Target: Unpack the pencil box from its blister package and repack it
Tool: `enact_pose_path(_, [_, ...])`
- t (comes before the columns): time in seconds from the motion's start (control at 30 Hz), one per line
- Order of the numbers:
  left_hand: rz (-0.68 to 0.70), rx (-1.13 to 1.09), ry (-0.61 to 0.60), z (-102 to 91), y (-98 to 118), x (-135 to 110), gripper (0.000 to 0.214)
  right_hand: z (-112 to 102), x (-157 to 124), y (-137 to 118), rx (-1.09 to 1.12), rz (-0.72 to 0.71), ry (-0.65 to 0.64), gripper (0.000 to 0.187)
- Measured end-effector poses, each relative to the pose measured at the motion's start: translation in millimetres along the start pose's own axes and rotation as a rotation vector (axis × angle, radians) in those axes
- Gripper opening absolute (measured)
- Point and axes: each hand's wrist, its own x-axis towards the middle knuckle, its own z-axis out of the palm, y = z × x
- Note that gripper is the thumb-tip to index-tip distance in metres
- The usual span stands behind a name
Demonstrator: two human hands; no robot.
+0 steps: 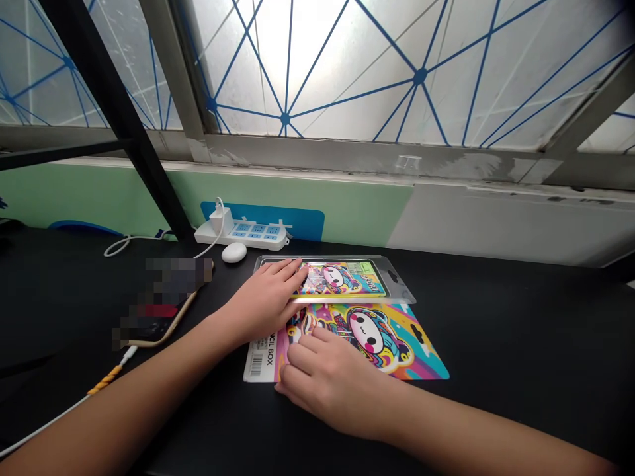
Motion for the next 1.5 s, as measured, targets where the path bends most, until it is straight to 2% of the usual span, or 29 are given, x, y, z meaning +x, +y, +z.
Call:
enact_pose_path(0.1, [0.008,0.0,0.001,-1.4,1,-1,0.058,-3,-3,-6,-0.056,0.002,-0.001,0.032])
enact_pose_path(0.23, [0.018,0.017,0.017,-2.1,2,-2,0.055,-1,-7,-15,-0.05,0.17,-0.089,0.034])
enact_pose_path(0.37, [0.018,0.021,0.036,-1.4,2,-1,0.053,0,-12,-22,0.101,0.296,-0.194,0.056])
enact_pose_path(0.5, [0.028,0.063,0.021,-1.5,4,1,0.054,-8,-10,-12,0.357,0.361,-0.341,0.079])
enact_pose_path(0.63, [0.022,0.06,0.017,-2.1,6,4,0.052,-13,-4,3,0.517,0.403,-0.327,0.079])
enact_pose_path(0.9, [-0.044,-0.061,-0.024,-6.4,5,4,0.063,-11,1,6,0.502,0.402,-0.35,0.082])
enact_pose_path(1.03, [-0.086,-0.131,0.003,-5.1,2,6,0.053,-10,1,6,0.498,0.398,-0.285,0.074])
enact_pose_path(1.17, [-0.067,-0.147,0.042,-2.5,-1,6,0.052,-8,2,9,0.389,0.334,-0.054,0.029])
enact_pose_path(1.2, [-0.059,-0.149,0.042,-2.0,-1,6,0.052,-10,2,13,0.341,0.306,0.01,0.023])
enact_pose_path(1.27, [-0.049,-0.148,0.043,-1.2,-3,5,0.052,-20,2,27,0.219,0.284,0.11,0.028])
enact_pose_path(1.33, [-0.044,-0.141,0.041,-0.8,-4,6,0.053,-35,-1,50,0.076,0.349,0.137,0.03])
enact_pose_path(1.4, [-0.049,-0.131,0.034,-0.9,-4,6,0.054,-50,-9,80,-0.045,0.481,0.052,0.026])
enact_pose_path(1.47, [-0.059,-0.122,0.021,-1.8,-3,7,0.055,-58,-23,112,-0.028,0.621,-0.082,0.028])
enact_pose_path(1.5, [-0.066,-0.117,0.017,-2.4,-2,7,0.055,-59,-30,126,-0.027,0.653,-0.106,0.032])
